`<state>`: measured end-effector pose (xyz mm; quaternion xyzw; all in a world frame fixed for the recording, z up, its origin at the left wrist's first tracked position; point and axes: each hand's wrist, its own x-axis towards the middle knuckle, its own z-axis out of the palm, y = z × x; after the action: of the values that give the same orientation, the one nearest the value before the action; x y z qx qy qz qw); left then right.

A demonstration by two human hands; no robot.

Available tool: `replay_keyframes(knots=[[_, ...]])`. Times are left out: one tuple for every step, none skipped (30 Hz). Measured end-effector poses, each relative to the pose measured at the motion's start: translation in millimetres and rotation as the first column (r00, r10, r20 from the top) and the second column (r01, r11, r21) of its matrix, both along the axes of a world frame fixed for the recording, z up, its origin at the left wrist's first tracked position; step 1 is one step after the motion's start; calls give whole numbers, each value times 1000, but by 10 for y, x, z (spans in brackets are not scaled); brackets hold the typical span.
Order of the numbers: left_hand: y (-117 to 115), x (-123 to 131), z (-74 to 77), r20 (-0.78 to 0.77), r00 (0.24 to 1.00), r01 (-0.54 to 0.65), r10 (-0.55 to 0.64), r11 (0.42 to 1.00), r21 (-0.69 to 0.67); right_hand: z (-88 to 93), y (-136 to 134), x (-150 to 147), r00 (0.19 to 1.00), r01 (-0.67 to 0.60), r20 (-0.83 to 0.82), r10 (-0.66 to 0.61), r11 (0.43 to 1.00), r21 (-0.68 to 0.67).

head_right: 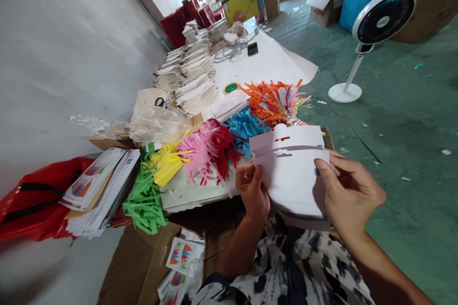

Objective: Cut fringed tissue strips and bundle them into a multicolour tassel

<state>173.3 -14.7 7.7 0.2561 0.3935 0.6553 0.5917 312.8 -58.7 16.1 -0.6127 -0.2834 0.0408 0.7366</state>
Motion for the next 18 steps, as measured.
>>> replay_keyframes(knots=[[1,5,2,22,1000,4,-4,1000,-14,-7,-2,7,1000,-1,-4,1,1000,-5],[1,8,6,43,999,11,-9,1000,-29,-9,-3,15,1000,0,-10,0,1000,-13],[0,10,11,60,998,20,-18,999,-47,-8,-2,26,1000,7,-17,-7,1000,-21],[-2,9,17,74,997,33,-28,997,-69,-5,0,37,1000,10,-27,-11,1000,-29],[-3,5,22,85,996,49,-41,994,-94,1,3,51,999,5,-53,-7,999,-37],[-3,0,25,94,994,65,-54,991,-116,9,7,66,995,-10,-95,6,999,-44],[-4,-6,26,102,992,82,-69,988,-134,16,12,84,988,-32,-151,24,998,-47],[-3,-12,26,108,991,99,-83,984,-146,23,18,104,975,-62,-216,51,997,-47],[-2,-19,23,114,989,115,-98,982,-153,29,25,128,954,-100,-287,83,994,-44],[0,-25,20,119,987,125,-107,980,-157,32,33,155,928,-142,-352,118,989,-41],[2,-30,17,121,986,132,-113,978,-160,32,41,186,901,-182,-407,151,983,-38],[4,-34,15,119,986,135,-117,977,-163,29,48,220,873,-222,-452,182,974,-37],[5,-38,14,113,986,137,-119,976,-168,25,53,257,843,-261,-495,210,965,-34],[6,-42,15,105,987,137,-120,976,-172,19,57,296,813,-298,-532,236,954,-32],[7,-45,18,95,988,137,-122,975,-176,13,60,335,786,-332,-562,259,943,-30],[7,-49,21,87,988,139,-126,975,-176,7,60,373,759,-365,-588,280,930,-28],[6,-53,25,82,988,144,-132,974,-172,3,59,408,734,-398,-609,300,917,-28],[5,-58,27,81,987,151,-139,975,-165,2,57,440,714,-426,-625,317,904,-28]])
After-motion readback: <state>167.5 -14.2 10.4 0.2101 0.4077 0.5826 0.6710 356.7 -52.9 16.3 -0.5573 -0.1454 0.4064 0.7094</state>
